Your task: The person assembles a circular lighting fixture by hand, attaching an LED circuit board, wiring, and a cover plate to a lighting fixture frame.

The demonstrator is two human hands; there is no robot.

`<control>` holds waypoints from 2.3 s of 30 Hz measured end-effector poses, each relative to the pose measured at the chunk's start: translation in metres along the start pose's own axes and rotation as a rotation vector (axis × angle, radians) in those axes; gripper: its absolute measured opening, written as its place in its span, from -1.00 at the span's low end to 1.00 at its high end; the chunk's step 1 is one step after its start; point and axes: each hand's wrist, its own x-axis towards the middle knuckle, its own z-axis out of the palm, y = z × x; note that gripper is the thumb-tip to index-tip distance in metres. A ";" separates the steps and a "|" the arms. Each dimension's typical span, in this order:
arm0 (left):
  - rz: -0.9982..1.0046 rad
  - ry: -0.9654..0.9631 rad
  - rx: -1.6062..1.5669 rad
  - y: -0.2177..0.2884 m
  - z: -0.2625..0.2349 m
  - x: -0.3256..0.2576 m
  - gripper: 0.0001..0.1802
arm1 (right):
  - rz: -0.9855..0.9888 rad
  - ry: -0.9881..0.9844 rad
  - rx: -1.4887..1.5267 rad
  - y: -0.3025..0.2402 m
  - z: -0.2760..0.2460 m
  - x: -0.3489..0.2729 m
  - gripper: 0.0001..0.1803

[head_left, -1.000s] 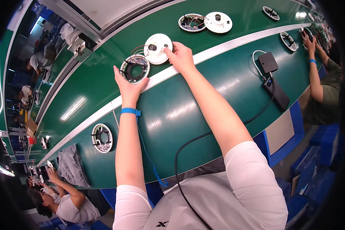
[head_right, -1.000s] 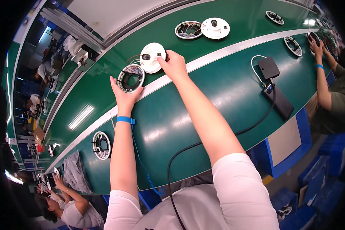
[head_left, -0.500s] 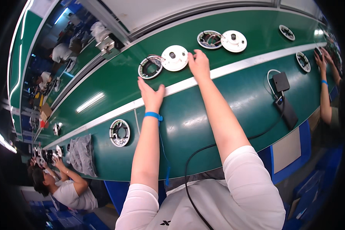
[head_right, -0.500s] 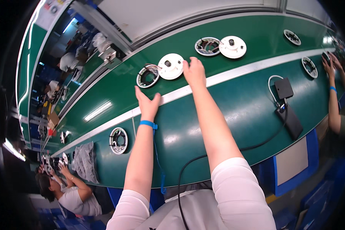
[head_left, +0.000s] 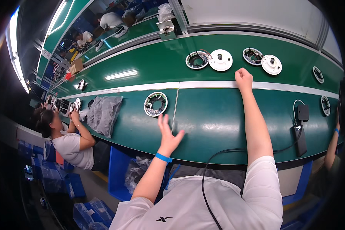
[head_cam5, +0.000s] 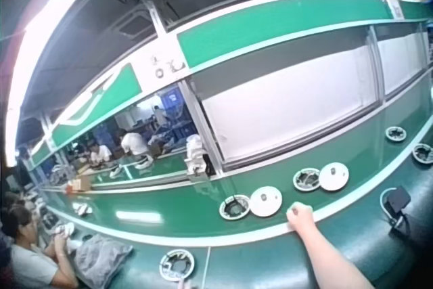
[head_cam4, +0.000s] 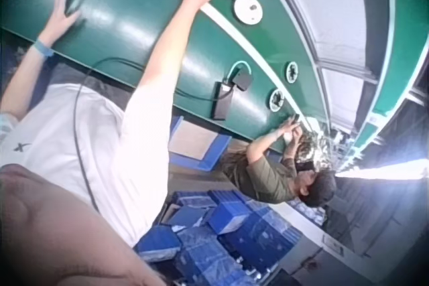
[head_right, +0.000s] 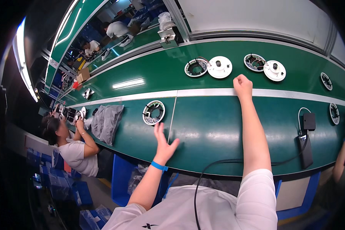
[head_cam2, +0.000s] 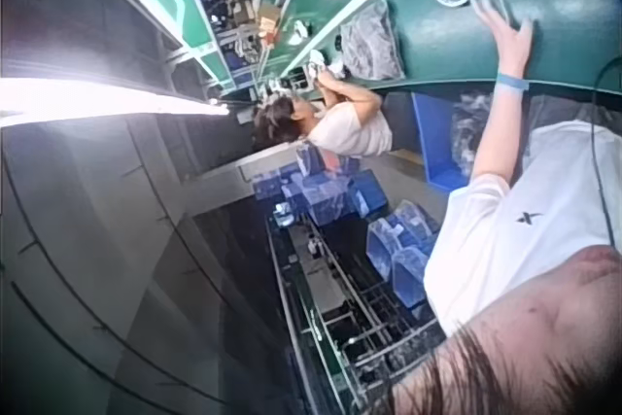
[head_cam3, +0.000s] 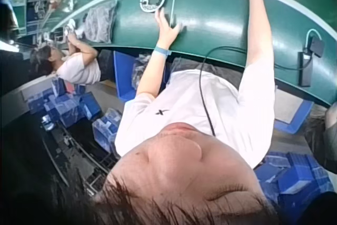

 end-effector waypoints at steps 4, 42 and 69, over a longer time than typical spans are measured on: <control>-0.135 0.276 0.119 -0.064 -0.019 0.023 0.26 | 0.000 -0.061 0.034 -0.020 -0.015 -0.036 -0.82; 0.572 -0.643 0.076 0.107 0.092 0.080 -0.28 | 0.446 -0.322 0.233 -0.033 -0.142 -0.058 -0.60; 0.575 -0.444 0.468 0.164 0.111 0.032 -0.29 | 0.111 -0.739 0.036 -0.015 -0.128 -0.063 -0.78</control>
